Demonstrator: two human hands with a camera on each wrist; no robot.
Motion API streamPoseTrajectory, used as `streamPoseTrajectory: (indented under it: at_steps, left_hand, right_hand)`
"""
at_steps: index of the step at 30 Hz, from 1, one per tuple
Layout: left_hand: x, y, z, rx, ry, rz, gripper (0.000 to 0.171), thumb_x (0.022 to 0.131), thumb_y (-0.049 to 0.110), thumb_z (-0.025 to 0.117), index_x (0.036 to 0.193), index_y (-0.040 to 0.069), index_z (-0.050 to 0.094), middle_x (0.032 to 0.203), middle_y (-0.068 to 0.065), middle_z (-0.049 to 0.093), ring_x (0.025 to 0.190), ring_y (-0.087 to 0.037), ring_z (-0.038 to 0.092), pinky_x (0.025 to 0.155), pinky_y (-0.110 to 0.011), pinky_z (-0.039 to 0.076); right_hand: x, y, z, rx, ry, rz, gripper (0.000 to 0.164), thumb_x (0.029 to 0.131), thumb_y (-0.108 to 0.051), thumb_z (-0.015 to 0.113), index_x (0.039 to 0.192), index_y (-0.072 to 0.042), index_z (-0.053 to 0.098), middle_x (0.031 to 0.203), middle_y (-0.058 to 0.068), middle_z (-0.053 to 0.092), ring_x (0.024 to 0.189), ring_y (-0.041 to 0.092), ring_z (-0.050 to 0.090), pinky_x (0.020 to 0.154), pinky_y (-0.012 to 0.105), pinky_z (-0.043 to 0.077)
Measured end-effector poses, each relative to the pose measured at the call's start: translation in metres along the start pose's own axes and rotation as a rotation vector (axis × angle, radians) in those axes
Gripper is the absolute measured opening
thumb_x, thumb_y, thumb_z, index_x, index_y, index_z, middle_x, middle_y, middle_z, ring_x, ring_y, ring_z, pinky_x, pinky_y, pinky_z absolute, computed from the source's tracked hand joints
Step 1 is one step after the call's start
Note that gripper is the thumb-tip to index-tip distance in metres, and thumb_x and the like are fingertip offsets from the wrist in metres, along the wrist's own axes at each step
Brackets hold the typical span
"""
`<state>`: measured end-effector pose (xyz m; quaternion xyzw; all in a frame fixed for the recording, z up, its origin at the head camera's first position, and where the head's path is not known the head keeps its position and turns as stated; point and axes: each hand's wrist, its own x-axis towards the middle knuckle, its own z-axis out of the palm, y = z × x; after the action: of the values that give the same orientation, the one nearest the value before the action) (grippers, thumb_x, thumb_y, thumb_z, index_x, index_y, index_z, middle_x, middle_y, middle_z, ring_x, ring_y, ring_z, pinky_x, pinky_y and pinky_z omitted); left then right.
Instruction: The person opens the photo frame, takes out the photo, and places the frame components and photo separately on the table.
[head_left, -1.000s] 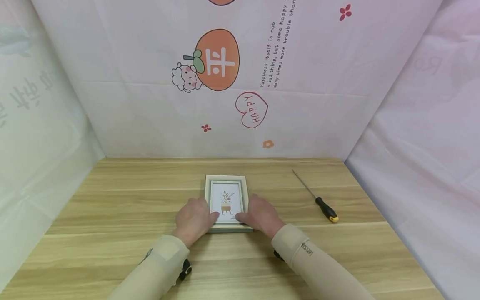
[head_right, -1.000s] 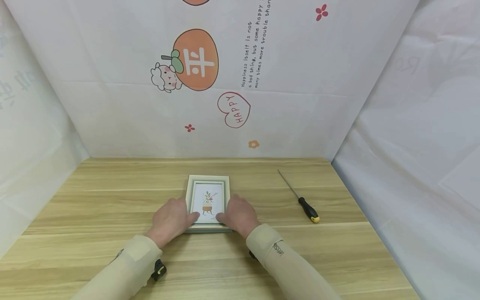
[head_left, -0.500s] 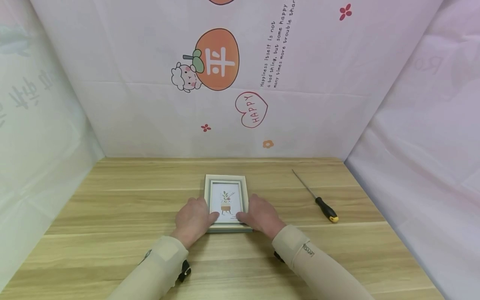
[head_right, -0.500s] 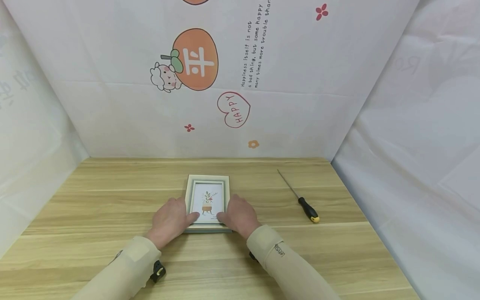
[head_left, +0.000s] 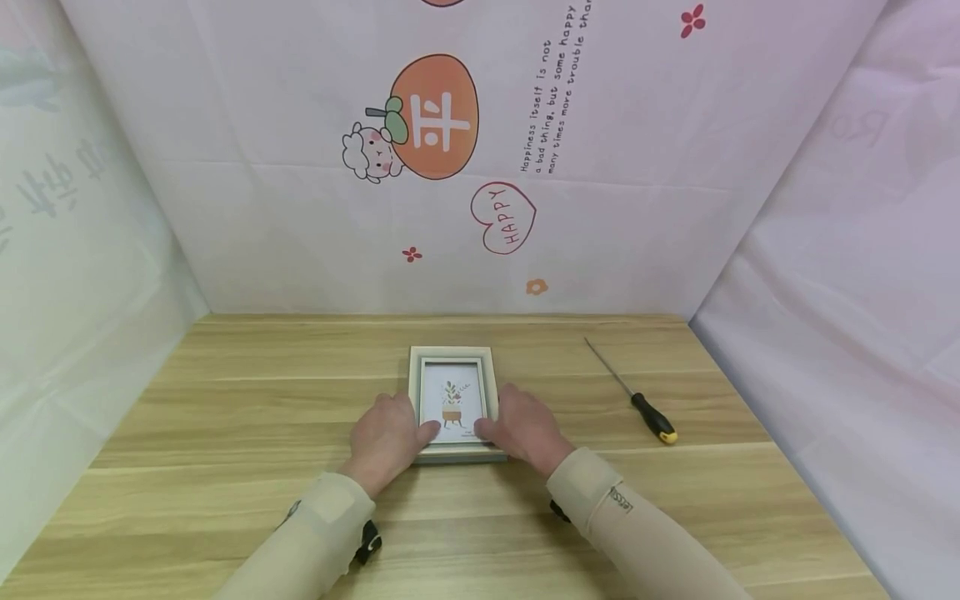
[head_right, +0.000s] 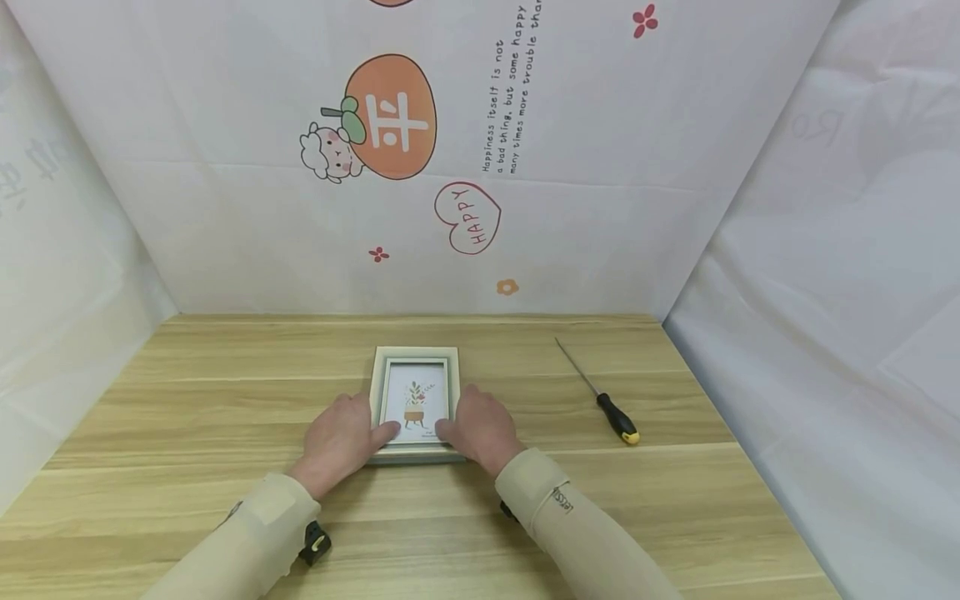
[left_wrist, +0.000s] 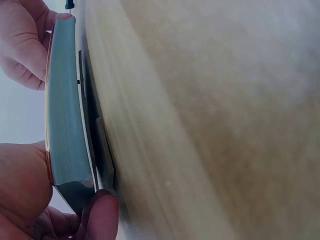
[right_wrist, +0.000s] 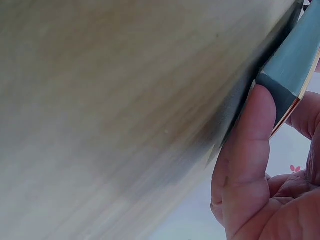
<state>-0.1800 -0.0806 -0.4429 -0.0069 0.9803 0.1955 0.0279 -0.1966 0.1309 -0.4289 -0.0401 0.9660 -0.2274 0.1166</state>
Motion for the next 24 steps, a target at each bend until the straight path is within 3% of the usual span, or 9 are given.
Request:
streamPoseTrajectory:
  at_steps: [8, 15, 20, 24]
  left_hand:
    - [-0.002, 0.002, -0.006, -0.015, 0.018, 0.003, 0.057, 0.090, 0.051, 0.078, 0.104, -0.003, 0.066, 0.089, -0.014, 0.058, 0.068, -0.024, 0.056, 0.050, -0.036, 0.047]
    - [-0.002, 0.001, -0.014, -0.038, 0.051, 0.021, 0.044, 0.091, 0.047, 0.077, 0.097, 0.004, 0.067, 0.091, -0.014, 0.061, 0.072, -0.024, 0.055, 0.052, -0.036, 0.046]
    - [-0.004, 0.001, -0.021, -0.042, 0.065, 0.019, 0.039, 0.092, 0.044, 0.075, 0.093, 0.006, 0.066, 0.090, -0.013, 0.065, 0.067, -0.024, 0.057, 0.048, -0.035, 0.045]
    - [-0.005, -0.002, -0.026, -0.013, 0.084, 0.030, 0.046, 0.094, 0.043, 0.072, 0.101, -0.002, 0.066, 0.096, -0.017, 0.065, 0.065, -0.024, 0.057, 0.048, -0.036, 0.047]
  right_hand:
    - [-0.002, -0.003, -0.006, -0.025, 0.030, -0.029, 0.058, 0.092, -0.039, 0.073, 0.126, 0.004, 0.056, 0.096, 0.010, 0.064, 0.080, 0.023, 0.059, 0.073, 0.040, 0.055]
    - [-0.005, -0.008, -0.011, -0.048, 0.050, -0.027, 0.071, 0.094, -0.045, 0.072, 0.137, 0.007, 0.051, 0.113, 0.017, 0.069, 0.090, 0.023, 0.064, 0.086, 0.044, 0.058]
    - [-0.010, -0.011, -0.014, -0.020, 0.083, -0.057, 0.056, 0.093, -0.042, 0.072, 0.121, 0.005, 0.056, 0.091, 0.009, 0.065, 0.074, 0.021, 0.059, 0.068, 0.036, 0.053]
    - [-0.014, -0.015, -0.017, 0.029, 0.108, -0.095, 0.043, 0.094, -0.038, 0.072, 0.108, -0.001, 0.055, 0.080, 0.005, 0.061, 0.066, 0.019, 0.055, 0.058, 0.032, 0.048]
